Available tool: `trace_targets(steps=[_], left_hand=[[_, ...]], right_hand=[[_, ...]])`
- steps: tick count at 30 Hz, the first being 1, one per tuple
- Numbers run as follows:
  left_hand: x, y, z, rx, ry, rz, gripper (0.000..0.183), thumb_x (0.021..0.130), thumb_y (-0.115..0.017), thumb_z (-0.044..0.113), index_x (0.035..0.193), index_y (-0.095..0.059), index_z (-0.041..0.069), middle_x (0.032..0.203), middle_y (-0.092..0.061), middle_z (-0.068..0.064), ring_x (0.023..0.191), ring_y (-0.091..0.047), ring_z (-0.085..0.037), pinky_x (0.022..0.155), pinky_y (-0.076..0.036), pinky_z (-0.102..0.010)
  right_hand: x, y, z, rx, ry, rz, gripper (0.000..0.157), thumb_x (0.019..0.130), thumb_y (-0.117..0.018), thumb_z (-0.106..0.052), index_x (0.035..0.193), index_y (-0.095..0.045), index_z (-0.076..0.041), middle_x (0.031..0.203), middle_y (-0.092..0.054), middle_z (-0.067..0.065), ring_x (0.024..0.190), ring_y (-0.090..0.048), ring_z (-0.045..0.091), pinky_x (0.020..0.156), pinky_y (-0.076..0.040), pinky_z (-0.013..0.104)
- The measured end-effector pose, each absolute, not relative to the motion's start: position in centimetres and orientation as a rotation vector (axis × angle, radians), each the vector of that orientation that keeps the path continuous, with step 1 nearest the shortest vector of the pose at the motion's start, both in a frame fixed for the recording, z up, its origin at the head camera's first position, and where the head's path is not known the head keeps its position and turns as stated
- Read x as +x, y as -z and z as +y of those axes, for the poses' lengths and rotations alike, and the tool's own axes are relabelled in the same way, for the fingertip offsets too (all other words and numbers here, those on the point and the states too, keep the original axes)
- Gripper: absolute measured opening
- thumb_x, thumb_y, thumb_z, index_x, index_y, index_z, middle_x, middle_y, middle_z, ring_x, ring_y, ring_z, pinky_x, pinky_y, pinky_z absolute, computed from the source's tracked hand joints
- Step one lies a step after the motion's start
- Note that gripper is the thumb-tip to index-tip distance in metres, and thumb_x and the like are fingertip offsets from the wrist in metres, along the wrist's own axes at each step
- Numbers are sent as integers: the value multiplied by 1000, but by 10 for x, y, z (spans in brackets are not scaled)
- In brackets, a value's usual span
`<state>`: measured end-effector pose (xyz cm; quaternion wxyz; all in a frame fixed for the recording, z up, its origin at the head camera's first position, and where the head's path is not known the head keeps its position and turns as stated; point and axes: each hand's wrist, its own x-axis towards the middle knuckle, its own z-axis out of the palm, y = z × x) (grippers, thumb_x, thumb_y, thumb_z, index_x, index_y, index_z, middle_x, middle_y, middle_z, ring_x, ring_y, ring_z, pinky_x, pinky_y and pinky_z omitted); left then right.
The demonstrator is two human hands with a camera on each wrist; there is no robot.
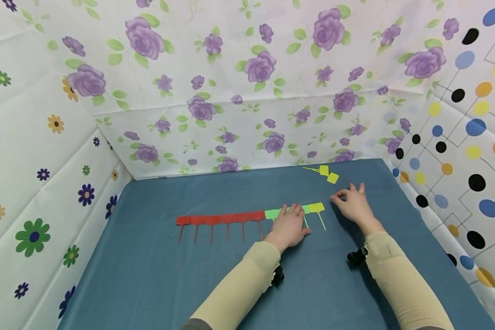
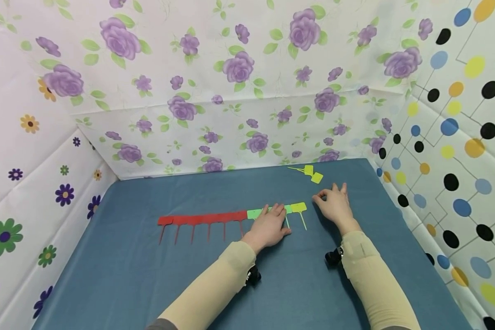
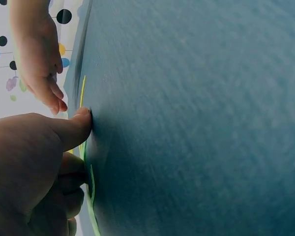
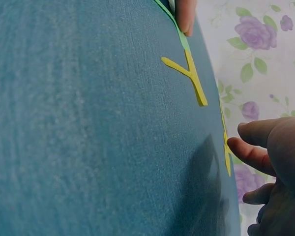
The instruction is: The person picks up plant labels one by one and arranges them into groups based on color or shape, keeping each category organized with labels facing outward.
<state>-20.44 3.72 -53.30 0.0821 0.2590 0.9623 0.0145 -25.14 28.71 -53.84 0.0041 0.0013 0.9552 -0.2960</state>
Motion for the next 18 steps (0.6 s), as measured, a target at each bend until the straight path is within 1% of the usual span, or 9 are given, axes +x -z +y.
trace_targets(steps=[5,10,14,18], left_hand=[[-206,533,39,740,-1,2852,74,109,-53,58,168,-39,15,175,-29,1,162,-23,-16,134,-14,-37],[-207,531,42,708,54,2845,77,108,-51,63,168,-38,16,176,-27,1,162,-22,-15,134,-13,-35],[-206,530,43,691,82,2845,78,108,-50,64,169,-37,17,176,-27,2,162,-21,-14,134,-13,-34],[-204,530,45,674,72,2837,78,108,-50,64,169,-36,17,176,-26,3,162,-21,-13,134,-12,-33]], right_hand=[[-254,535,286,0,912,2977,47,110,-62,-38,126,-72,5,164,-14,48,153,11,66,117,-17,85],[-262,532,284,35,877,2967,46,110,-61,-35,127,-71,6,164,-13,48,153,11,67,116,-18,85],[-274,531,285,78,826,2984,43,111,-60,-32,129,-69,6,162,-18,50,152,7,68,117,-20,83],[-289,532,287,137,744,3004,45,111,-58,-30,137,-64,7,158,-23,50,151,3,71,119,-20,81]])
